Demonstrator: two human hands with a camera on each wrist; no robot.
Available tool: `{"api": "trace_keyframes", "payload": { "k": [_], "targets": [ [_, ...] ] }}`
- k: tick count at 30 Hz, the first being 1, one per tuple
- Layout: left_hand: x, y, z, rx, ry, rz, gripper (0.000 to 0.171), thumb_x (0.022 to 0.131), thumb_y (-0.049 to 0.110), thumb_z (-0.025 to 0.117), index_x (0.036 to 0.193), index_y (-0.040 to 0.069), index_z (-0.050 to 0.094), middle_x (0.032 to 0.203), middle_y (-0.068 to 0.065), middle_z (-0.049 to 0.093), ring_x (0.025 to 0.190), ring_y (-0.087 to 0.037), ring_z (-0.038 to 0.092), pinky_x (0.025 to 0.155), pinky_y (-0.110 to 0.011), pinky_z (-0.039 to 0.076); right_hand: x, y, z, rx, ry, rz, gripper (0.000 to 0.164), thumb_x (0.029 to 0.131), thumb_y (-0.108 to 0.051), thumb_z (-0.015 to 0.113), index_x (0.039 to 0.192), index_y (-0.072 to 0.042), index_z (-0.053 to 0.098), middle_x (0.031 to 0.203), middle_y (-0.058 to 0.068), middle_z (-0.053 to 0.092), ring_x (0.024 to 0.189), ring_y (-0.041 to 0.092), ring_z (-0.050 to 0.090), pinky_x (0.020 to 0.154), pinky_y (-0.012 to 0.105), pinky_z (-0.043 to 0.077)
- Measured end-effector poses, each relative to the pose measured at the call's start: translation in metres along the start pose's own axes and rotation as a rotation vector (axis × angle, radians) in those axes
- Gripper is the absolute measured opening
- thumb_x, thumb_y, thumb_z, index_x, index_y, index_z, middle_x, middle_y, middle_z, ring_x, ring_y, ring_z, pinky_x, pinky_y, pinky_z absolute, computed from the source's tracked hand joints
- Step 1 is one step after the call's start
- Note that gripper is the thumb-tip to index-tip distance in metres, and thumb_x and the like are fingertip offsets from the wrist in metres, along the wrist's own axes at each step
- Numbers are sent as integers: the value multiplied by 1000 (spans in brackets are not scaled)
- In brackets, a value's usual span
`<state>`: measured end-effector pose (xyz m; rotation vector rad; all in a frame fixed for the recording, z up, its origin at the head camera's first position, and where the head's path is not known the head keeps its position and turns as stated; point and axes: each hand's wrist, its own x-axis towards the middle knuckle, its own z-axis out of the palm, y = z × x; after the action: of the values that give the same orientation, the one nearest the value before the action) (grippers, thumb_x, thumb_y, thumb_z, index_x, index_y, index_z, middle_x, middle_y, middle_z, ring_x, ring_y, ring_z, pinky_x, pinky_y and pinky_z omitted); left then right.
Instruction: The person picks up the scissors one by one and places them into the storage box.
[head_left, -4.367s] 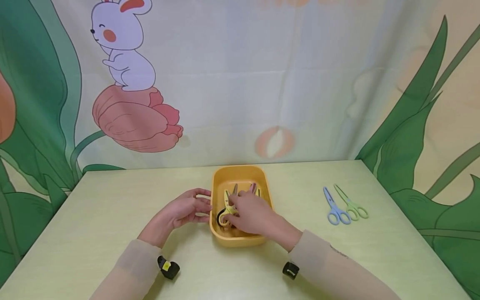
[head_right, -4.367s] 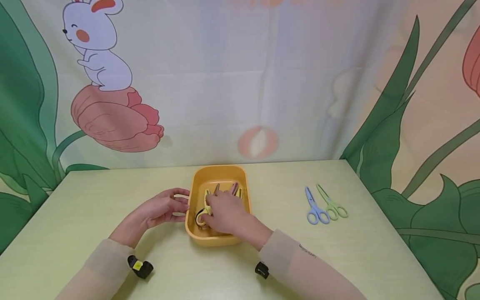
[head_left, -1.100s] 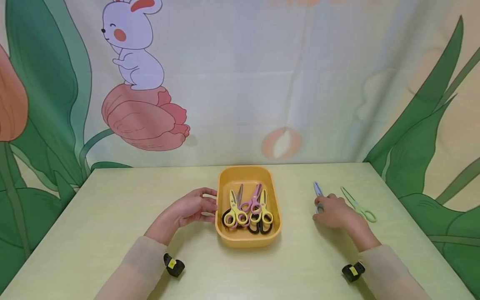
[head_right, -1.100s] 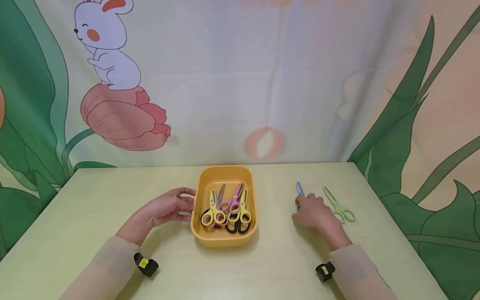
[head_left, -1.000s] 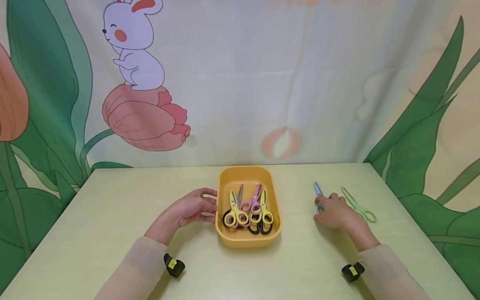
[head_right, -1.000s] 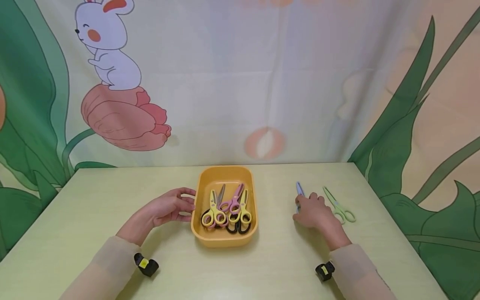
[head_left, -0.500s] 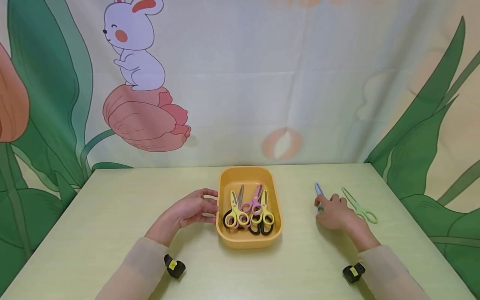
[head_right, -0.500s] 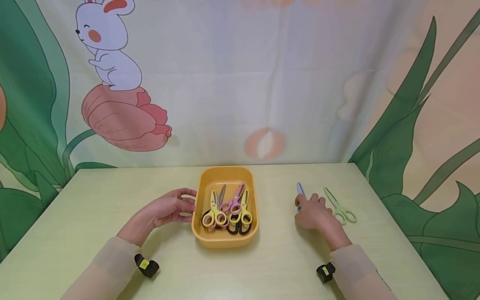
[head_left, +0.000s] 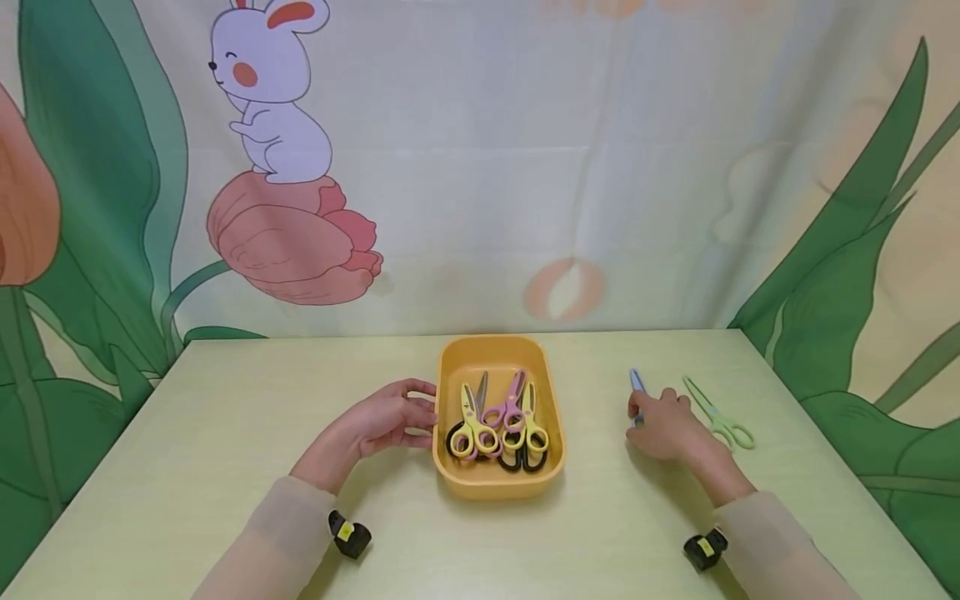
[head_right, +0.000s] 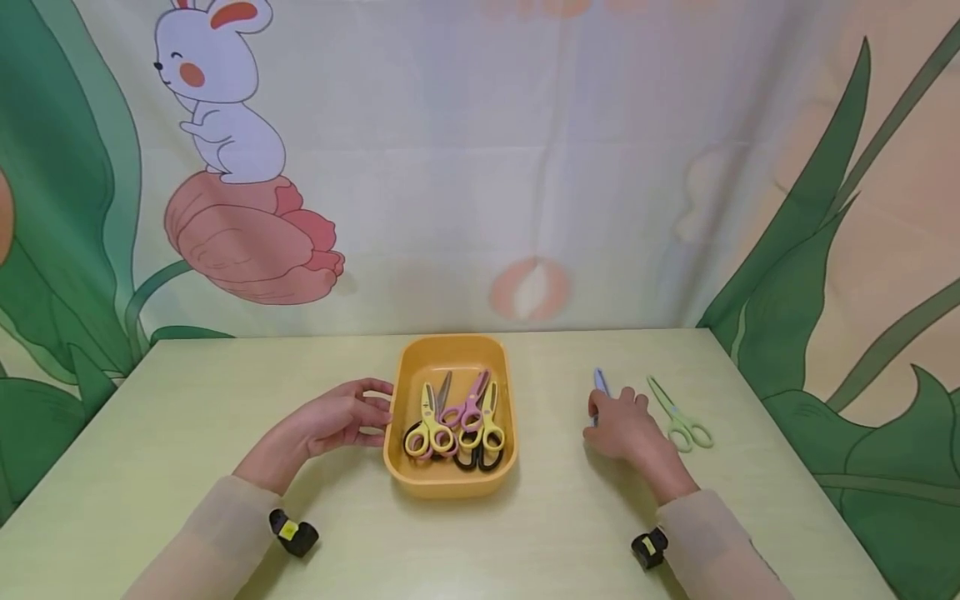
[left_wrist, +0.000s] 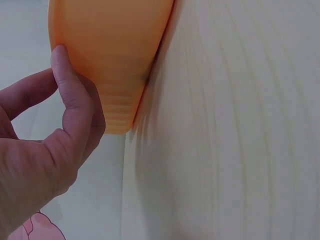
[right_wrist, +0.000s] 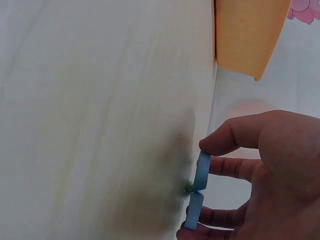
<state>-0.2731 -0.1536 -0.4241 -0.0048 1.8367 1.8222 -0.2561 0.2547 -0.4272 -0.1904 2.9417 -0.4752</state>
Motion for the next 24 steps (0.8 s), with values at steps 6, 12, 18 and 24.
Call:
{"api": "trace_keyframes", "payload": {
  "k": [6, 12, 18, 24],
  "targets": [
    [1, -1, 1, -5, 10, 2, 55, 98, -4, 57, 147, -2, 32, 129, -26, 54, 97, -28, 65, 80, -37, 61, -1, -4, -2, -4, 33, -15, 21, 91, -19, 62, 108, -8, 57, 103, 26, 46, 93, 44, 42, 67, 45, 41],
    [1, -3, 1, -8, 12, 8, 55, 98, -4, 57, 147, -3, 32, 128, -26, 55, 98, -29, 66, 80, -38, 61, 3, -9, -4, -13, 76, -36, 21, 91, -21, 62, 108, -9, 58, 103, 26, 47, 91, 43, 43, 66, 45, 41],
    [1, -2, 1, -5, 5, 23, 57, 97, -4, 57, 148, -4, 31, 128, -27, 54, 96, -28, 66, 80, -37, 61, 6, -22, -11, -13, 117, -51, 22, 93, -21, 61, 110, -9, 58, 103, 24, 48, 91, 42, 44, 65, 42, 41],
    [-1, -1, 1, -7, -2, 22, 58, 97, -5, 57, 148, -5, 29, 126, -27, 54, 96, -29, 66, 80, -38, 61, 3, -38, -20, -14, 130, -93, 23, 92, -23, 62, 112, -10, 59, 103, 24, 49, 92, 42, 46, 65, 43, 42]
  ]
}}
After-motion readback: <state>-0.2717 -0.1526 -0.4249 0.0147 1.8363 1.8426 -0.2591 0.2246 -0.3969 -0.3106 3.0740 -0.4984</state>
